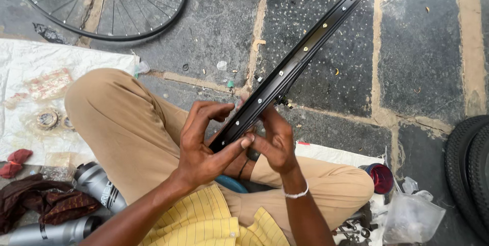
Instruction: The person sits on the ground and uses a small tool to tighten or adjust components on a bicycle rim held in their lap. They rotate the rim to access different sections and continue working on it before placing it down next to other bicycle wheels.
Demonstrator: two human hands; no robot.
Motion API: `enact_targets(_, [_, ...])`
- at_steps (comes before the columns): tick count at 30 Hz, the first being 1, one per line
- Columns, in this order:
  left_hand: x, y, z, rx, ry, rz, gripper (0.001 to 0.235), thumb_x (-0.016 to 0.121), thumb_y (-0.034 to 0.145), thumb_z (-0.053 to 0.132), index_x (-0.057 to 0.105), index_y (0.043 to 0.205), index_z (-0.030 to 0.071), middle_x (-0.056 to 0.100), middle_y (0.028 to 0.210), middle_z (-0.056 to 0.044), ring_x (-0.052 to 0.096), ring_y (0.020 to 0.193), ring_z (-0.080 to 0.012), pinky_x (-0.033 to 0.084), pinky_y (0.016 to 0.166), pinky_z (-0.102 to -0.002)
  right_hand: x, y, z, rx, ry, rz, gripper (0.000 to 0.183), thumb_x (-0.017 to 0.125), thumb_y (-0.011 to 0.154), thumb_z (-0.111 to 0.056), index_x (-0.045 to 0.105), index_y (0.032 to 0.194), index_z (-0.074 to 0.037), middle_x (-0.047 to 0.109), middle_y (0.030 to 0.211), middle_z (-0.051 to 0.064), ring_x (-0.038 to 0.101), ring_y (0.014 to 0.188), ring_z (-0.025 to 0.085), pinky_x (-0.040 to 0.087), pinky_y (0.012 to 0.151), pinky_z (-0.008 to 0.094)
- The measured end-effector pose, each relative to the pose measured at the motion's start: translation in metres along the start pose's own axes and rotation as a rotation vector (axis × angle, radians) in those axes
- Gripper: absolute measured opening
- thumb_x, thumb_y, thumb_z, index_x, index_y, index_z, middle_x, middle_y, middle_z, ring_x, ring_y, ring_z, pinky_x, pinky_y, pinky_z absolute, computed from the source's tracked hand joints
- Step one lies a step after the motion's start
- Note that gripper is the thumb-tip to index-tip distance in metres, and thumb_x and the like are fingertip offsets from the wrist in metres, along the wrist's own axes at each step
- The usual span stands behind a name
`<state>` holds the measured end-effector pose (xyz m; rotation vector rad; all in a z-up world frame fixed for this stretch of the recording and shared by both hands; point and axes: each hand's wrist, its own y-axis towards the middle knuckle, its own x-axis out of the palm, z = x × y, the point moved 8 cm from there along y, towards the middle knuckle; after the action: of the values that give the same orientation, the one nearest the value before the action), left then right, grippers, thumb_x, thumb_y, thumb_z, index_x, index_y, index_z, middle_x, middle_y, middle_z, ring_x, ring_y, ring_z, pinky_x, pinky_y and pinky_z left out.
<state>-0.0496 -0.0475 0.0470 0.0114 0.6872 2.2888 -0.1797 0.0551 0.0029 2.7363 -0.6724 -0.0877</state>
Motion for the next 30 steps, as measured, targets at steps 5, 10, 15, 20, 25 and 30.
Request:
enact_targets(5, [0.005, 0.003, -0.002, 0.001, -0.069, -0.032, 0.048, 0.085, 0.084, 0.016, 0.062, 0.122, -0.001, 0.062, 0.114, -0.013, 0.066, 0.104, -0.0223, 0.056, 0.091, -0.034, 0.003, 0.014, -0.003, 0.133, 0.081, -0.241, 0.049, 0.066, 0.096, -0.009, 0.057, 0.144, 0.0, 0.057, 0.153, 0.017, 0.055, 0.143, 0.027, 0.04, 0.127, 0.045])
enact_targets(10, [0.007, -0.004, -0.008, -0.002, -0.076, -0.043, 0.047, 0.084, 0.085, 0.017, 0.061, 0.122, -0.002, 0.061, 0.114, -0.013, 0.067, 0.105, -0.0217, 0.057, 0.091, -0.033, -0.001, 0.018, -0.005, 0.213, 0.053, -0.306, 0.055, 0.067, 0.097, -0.014, 0.051, 0.149, -0.005, 0.056, 0.151, 0.016, 0.053, 0.143, 0.027, 0.036, 0.126, 0.045])
enact_targets(15, [0.008, -0.003, -0.009, -0.015, -0.106, -0.053, 0.045, 0.085, 0.085, 0.016, 0.063, 0.121, -0.001, 0.064, 0.112, -0.011, 0.068, 0.103, -0.0205, 0.056, 0.09, -0.033, -0.004, 0.022, -0.016, 0.125, -0.176, -0.314, 0.039, 0.068, 0.097, -0.01, 0.061, 0.134, 0.001, 0.066, 0.139, 0.015, 0.066, 0.129, 0.028, 0.053, 0.11, 0.043])
enact_targets(20, [0.011, -0.006, -0.006, -0.001, -0.095, -0.088, 0.05, 0.084, 0.085, 0.014, 0.064, 0.127, -0.003, 0.058, 0.12, -0.016, 0.064, 0.112, -0.0241, 0.056, 0.095, -0.035, 0.005, 0.003, -0.018, -0.28, -0.676, 0.087, 0.03, 0.071, 0.097, -0.011, 0.06, 0.122, 0.001, 0.074, 0.124, 0.014, 0.078, 0.108, 0.023, 0.066, 0.088, 0.037])
enact_targets(25, [0.009, -0.001, -0.006, -0.068, -0.01, -0.016, 0.06, 0.085, 0.08, 0.019, 0.063, 0.129, -0.006, 0.063, 0.112, -0.015, 0.066, 0.101, -0.0218, 0.056, 0.087, -0.033, 0.02, -0.011, -0.023, -0.582, -0.873, 0.46, 0.033, 0.077, 0.099, -0.024, 0.052, 0.109, -0.005, 0.065, 0.117, 0.016, 0.07, 0.102, 0.026, 0.058, 0.08, 0.037])
enact_targets(30, [0.013, 0.005, -0.008, -0.057, -0.236, -0.168, 0.058, 0.08, 0.083, 0.013, 0.062, 0.134, -0.007, 0.066, 0.119, -0.018, 0.069, 0.106, -0.0228, 0.058, 0.086, -0.033, 0.045, -0.03, -0.026, -0.456, -0.613, 0.567, 0.038, 0.048, 0.113, -0.034, 0.048, 0.123, 0.003, 0.06, 0.13, 0.025, 0.067, 0.117, 0.035, 0.056, 0.097, 0.042])
